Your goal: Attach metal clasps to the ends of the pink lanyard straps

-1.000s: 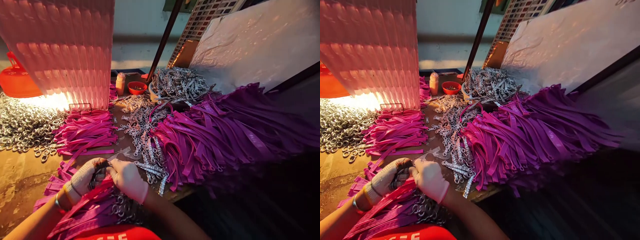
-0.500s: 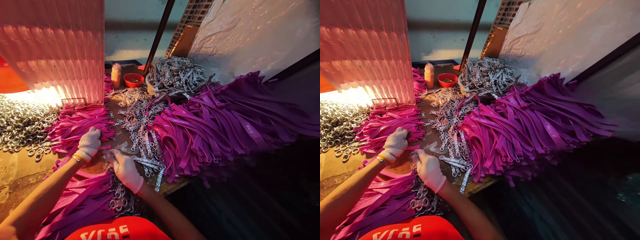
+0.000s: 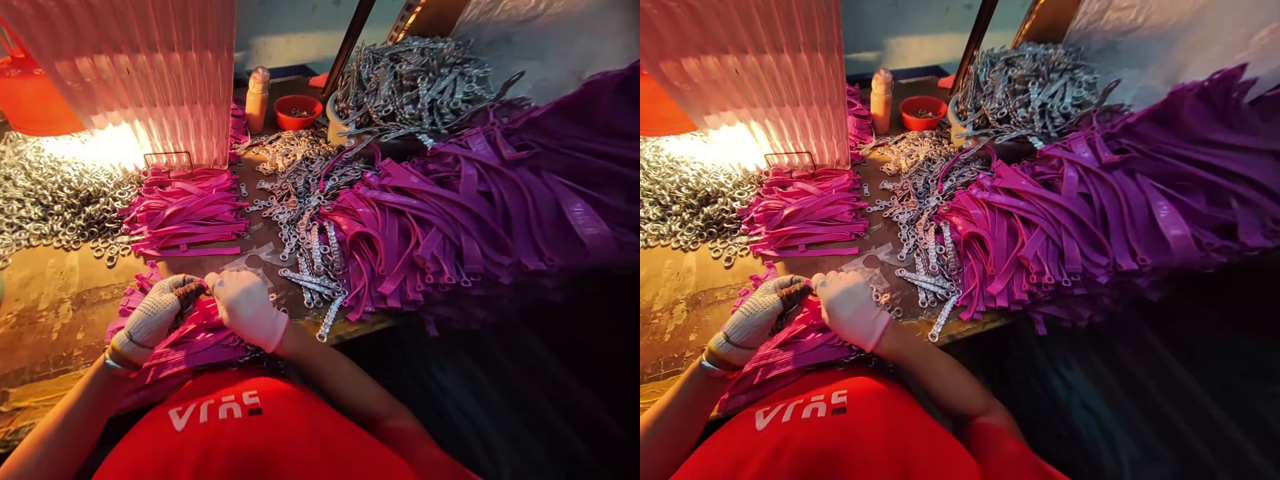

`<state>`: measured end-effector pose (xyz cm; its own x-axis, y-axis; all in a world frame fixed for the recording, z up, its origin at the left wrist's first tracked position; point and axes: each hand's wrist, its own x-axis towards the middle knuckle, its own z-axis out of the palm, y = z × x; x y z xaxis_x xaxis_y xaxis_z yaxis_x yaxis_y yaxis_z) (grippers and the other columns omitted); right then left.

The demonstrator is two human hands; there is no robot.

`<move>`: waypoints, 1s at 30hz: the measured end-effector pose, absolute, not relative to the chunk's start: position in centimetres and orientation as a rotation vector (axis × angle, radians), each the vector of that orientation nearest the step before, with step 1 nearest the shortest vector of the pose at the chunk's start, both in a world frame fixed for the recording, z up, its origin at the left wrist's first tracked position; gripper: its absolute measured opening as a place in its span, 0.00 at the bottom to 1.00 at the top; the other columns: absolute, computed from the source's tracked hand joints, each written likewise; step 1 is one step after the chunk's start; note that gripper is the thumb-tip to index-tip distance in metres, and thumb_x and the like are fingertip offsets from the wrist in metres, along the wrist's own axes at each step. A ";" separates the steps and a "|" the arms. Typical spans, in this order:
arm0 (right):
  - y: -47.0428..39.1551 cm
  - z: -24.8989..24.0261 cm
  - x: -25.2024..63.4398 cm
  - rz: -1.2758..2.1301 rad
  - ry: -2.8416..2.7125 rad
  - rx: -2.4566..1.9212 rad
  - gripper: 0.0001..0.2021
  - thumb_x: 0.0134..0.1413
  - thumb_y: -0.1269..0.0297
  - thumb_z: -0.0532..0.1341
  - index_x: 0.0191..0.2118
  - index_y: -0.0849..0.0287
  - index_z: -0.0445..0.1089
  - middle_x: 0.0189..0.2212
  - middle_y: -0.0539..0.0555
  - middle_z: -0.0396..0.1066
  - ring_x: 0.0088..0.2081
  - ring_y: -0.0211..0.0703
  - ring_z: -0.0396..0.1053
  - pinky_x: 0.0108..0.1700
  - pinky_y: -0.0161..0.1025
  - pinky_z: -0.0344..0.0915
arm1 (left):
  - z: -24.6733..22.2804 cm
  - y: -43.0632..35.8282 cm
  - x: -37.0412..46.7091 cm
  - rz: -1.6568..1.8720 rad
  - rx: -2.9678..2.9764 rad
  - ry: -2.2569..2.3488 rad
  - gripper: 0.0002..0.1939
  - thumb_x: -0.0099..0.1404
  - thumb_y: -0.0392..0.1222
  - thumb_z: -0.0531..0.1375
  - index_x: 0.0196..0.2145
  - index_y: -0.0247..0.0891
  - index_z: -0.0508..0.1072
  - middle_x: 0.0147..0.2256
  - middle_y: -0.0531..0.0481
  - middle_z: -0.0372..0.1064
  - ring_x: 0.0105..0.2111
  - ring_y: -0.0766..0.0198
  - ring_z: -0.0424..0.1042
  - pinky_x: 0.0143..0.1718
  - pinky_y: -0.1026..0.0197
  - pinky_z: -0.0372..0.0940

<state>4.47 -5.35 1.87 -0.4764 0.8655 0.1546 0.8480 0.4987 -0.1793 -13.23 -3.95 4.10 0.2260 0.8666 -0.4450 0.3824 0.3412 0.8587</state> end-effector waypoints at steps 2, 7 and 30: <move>-5.8 1.9 4.4 0.035 -2.583 -1.458 0.09 0.66 0.72 0.51 0.45 0.60 0.66 0.33 0.57 0.70 0.35 0.49 0.67 0.34 0.43 0.54 | 4.0 -4.2 -13.3 0.495 1.521 1.349 0.15 0.65 0.51 0.58 0.36 0.35 0.75 0.22 0.54 0.64 0.22 0.67 0.60 0.24 0.65 0.57; -6.4 1.1 4.2 -0.010 -2.625 -1.539 0.12 0.68 0.72 0.47 0.47 0.63 0.65 0.34 0.59 0.70 0.34 0.48 0.67 0.32 0.42 0.52 | 3.1 -3.7 -13.8 0.425 2.086 1.283 0.10 0.62 0.41 0.56 0.31 0.35 0.76 0.30 0.47 0.74 0.30 0.59 0.69 0.34 0.59 0.62; -5.0 1.0 4.4 0.368 -2.500 -1.550 0.18 0.70 0.65 0.53 0.61 0.63 0.63 0.50 0.62 0.74 0.50 0.48 0.71 0.51 0.39 0.61 | -1.0 -3.5 -14.5 0.480 1.528 1.180 0.20 0.65 0.56 0.57 0.29 0.35 0.73 0.22 0.54 0.64 0.23 0.67 0.57 0.24 0.64 0.53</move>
<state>4.40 -5.04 0.97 -0.4418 0.8969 0.0203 0.8530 0.4270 -0.3000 -14.51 -3.50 -0.98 0.4235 0.8613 -0.2808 0.4199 0.0880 0.9033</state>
